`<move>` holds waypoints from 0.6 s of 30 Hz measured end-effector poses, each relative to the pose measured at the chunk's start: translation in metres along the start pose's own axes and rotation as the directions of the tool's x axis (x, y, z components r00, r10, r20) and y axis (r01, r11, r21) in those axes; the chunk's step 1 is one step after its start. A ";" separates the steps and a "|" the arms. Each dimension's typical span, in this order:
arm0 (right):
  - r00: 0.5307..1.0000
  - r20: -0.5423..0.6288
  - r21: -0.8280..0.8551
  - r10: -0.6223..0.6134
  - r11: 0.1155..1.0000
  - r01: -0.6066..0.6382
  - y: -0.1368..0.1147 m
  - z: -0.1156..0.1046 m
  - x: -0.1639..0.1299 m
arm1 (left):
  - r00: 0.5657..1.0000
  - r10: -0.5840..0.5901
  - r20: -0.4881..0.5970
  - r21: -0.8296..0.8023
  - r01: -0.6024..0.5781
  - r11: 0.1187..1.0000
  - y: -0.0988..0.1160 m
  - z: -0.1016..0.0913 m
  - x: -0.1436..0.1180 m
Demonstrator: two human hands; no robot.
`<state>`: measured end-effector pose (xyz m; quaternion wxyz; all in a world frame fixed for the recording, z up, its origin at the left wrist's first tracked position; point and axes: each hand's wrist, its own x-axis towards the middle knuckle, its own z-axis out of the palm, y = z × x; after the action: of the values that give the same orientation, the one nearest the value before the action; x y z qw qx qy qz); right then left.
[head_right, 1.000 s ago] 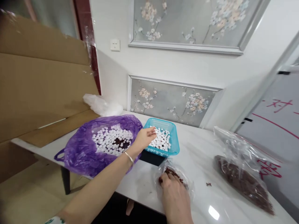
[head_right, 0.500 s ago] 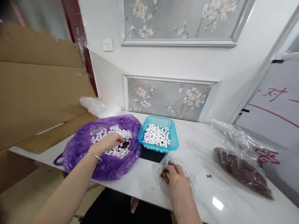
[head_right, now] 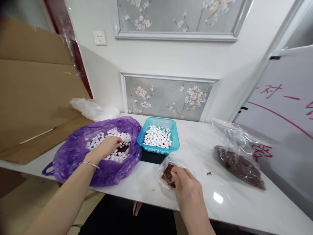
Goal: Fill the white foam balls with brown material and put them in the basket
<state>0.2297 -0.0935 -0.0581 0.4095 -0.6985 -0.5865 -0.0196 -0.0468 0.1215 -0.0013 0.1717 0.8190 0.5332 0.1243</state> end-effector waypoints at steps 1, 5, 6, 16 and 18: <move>1.000 0.010 0.014 -0.004 1.000 0.004 -0.001 -0.002 0.000 | 0.999 -0.008 -0.032 -0.038 0.006 0.999 0.001 -0.005 -0.001; 0.999 0.023 0.086 0.027 0.996 -0.028 -0.006 -0.004 0.001 | 0.986 -0.050 -0.162 -0.259 0.006 0.966 0.013 -0.018 -0.014; 0.999 0.022 0.133 0.049 0.990 -0.051 -0.008 -0.004 0.001 | 0.982 -0.056 -0.179 -0.334 -0.007 0.943 0.019 -0.017 -0.020; 0.979 0.088 0.602 0.182 0.774 -0.198 -0.046 -0.022 -0.005 | 0.969 0.156 0.191 -0.981 0.183 0.064 0.120 0.043 -0.087; 0.988 0.077 0.594 0.133 0.790 -0.152 -0.049 -0.026 -0.007 | 0.944 0.208 0.258 -0.960 0.275 -0.058 0.130 0.049 -0.091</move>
<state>0.1979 -0.1156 -0.0173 0.6000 -0.5763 -0.5145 0.2079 0.0437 -0.0171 0.0064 0.8013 0.4277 0.2568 0.3301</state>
